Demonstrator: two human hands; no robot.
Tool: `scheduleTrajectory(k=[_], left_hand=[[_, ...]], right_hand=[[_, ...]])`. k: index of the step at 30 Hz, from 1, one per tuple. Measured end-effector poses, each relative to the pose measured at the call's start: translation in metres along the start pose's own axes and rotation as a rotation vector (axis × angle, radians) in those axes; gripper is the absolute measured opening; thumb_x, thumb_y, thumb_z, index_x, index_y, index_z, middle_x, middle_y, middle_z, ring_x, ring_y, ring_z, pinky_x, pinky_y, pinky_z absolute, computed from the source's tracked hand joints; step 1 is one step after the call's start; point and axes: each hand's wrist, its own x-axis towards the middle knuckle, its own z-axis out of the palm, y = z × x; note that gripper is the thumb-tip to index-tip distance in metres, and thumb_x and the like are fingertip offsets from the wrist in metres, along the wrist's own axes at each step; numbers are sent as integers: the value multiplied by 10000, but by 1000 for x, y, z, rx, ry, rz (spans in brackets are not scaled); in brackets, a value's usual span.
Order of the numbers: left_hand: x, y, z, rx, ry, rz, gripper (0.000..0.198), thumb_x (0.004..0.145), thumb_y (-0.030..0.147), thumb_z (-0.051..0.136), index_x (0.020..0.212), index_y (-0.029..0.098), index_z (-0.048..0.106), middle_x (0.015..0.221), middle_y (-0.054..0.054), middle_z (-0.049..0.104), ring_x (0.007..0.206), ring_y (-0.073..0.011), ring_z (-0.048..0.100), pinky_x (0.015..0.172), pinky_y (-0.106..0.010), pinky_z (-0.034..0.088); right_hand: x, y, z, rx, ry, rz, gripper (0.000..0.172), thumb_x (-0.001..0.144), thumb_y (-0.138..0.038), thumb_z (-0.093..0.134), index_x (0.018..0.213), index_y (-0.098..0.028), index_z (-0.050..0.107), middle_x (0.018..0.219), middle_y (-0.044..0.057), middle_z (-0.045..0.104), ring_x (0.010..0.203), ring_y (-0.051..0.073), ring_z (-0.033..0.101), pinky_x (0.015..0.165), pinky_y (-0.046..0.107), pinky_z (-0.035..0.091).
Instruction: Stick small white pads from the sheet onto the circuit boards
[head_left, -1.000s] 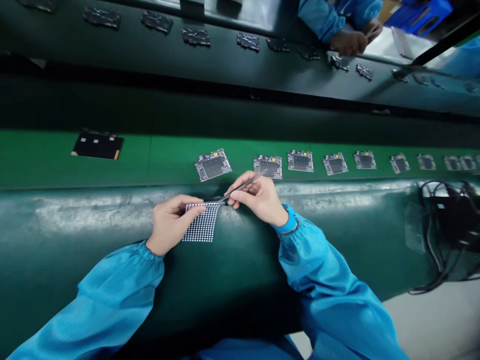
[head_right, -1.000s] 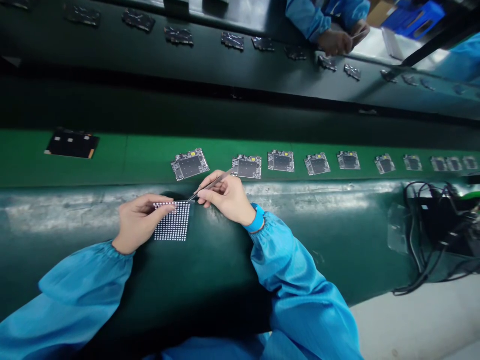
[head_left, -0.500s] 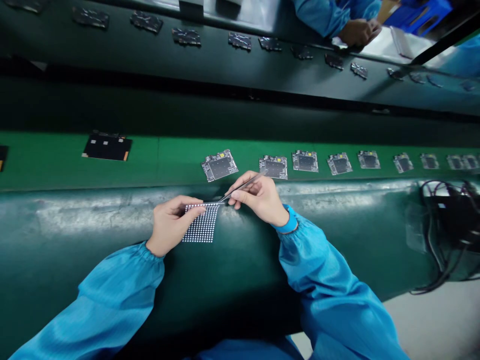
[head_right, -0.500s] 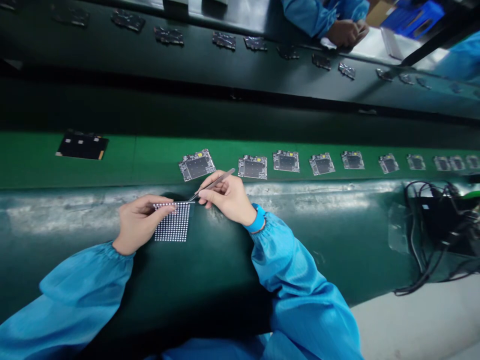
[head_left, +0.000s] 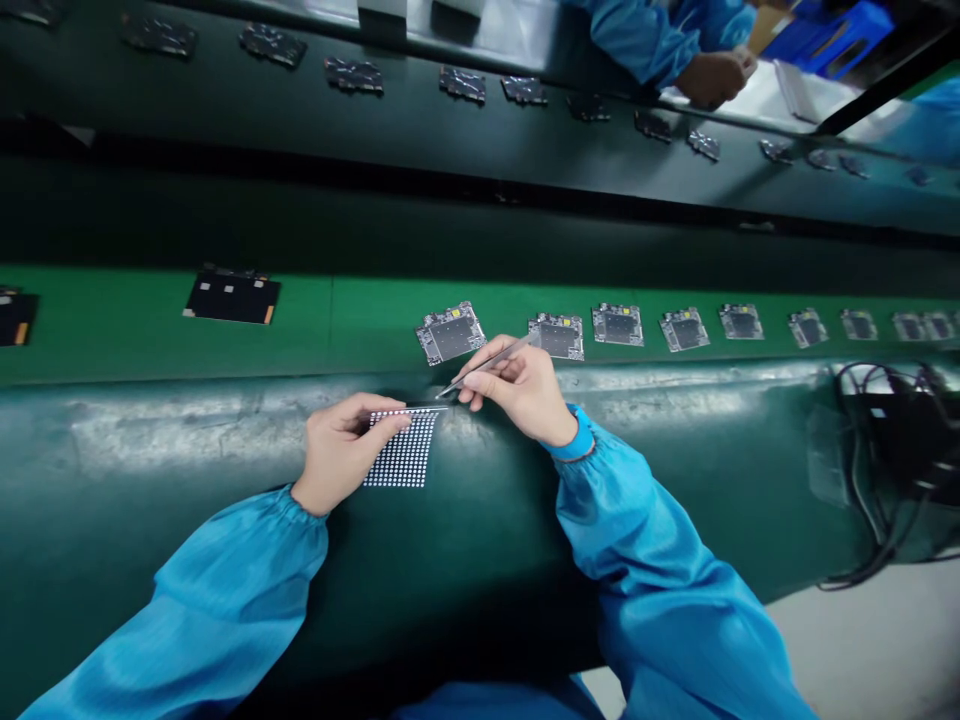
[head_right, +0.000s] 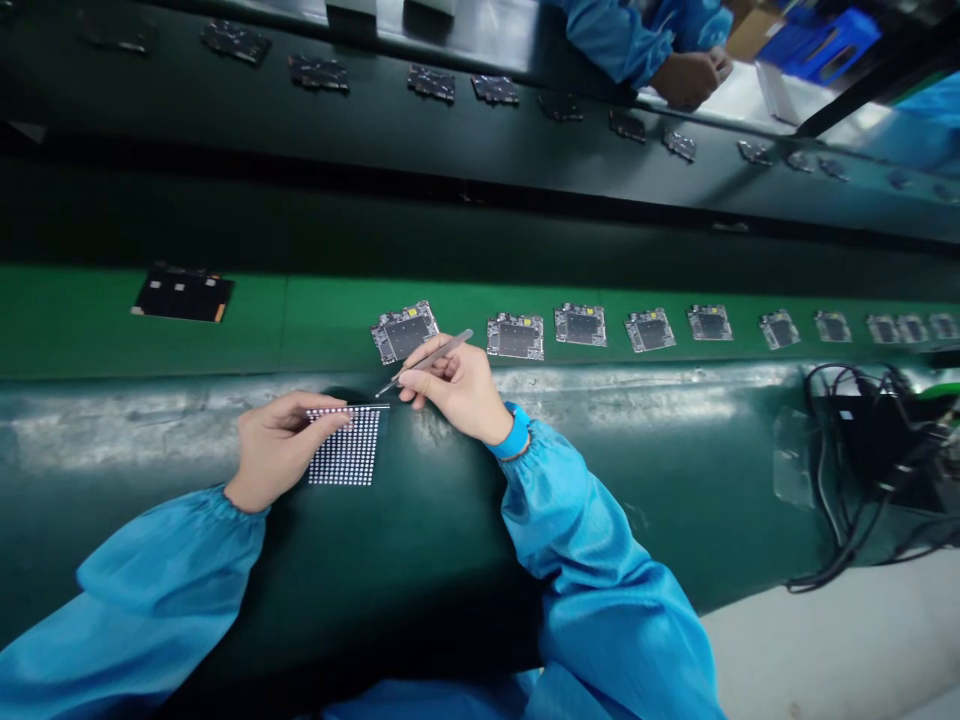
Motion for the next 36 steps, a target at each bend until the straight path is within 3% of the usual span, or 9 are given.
scheduleTrajectory(k=[5, 11, 17, 29, 36], left_hand=[[-1, -3, 0, -11, -17, -15, 119, 808, 317, 815, 895, 237, 799, 790, -17, 795, 705, -177, 751, 654, -279, 599], [-1, 0, 0, -10, -18, -17, 125, 812, 327, 813, 892, 232, 799, 787, -14, 794, 705, -178, 750, 657, -277, 595], [-2, 0, 0, -4, -26, -38, 114, 818, 322, 815, 901, 246, 800, 800, 8, 794, 717, -155, 742, 667, -250, 572], [-2, 3, 0, 0, -23, -18, 103, 810, 307, 818, 890, 245, 802, 820, 5, 801, 731, -154, 747, 671, -246, 589], [-2, 3, 0, -7, -13, -15, 95, 807, 303, 816, 880, 243, 804, 812, 5, 799, 701, -145, 743, 648, -227, 594]], right_hand=[[44, 23, -12, -41, 166, -130, 291, 776, -331, 831, 881, -166, 616, 644, 7, 686, 586, 156, 699, 490, 245, 568], [79, 40, -19, -131, 223, -58, 281, 774, -341, 800, 880, -161, 612, 626, 1, 695, 464, 116, 633, 433, 217, 548], [79, 42, -24, -193, 251, -40, 190, 784, -277, 750, 863, -155, 628, 626, 0, 706, 429, 104, 616, 410, 191, 528], [71, 41, -36, -193, 239, -52, 275, 763, -328, 770, 908, -159, 607, 640, -6, 696, 451, 92, 609, 437, 189, 530], [66, 39, -41, -177, 246, -86, 230, 770, -304, 753, 874, -155, 612, 617, 3, 691, 448, 106, 616, 439, 212, 544]])
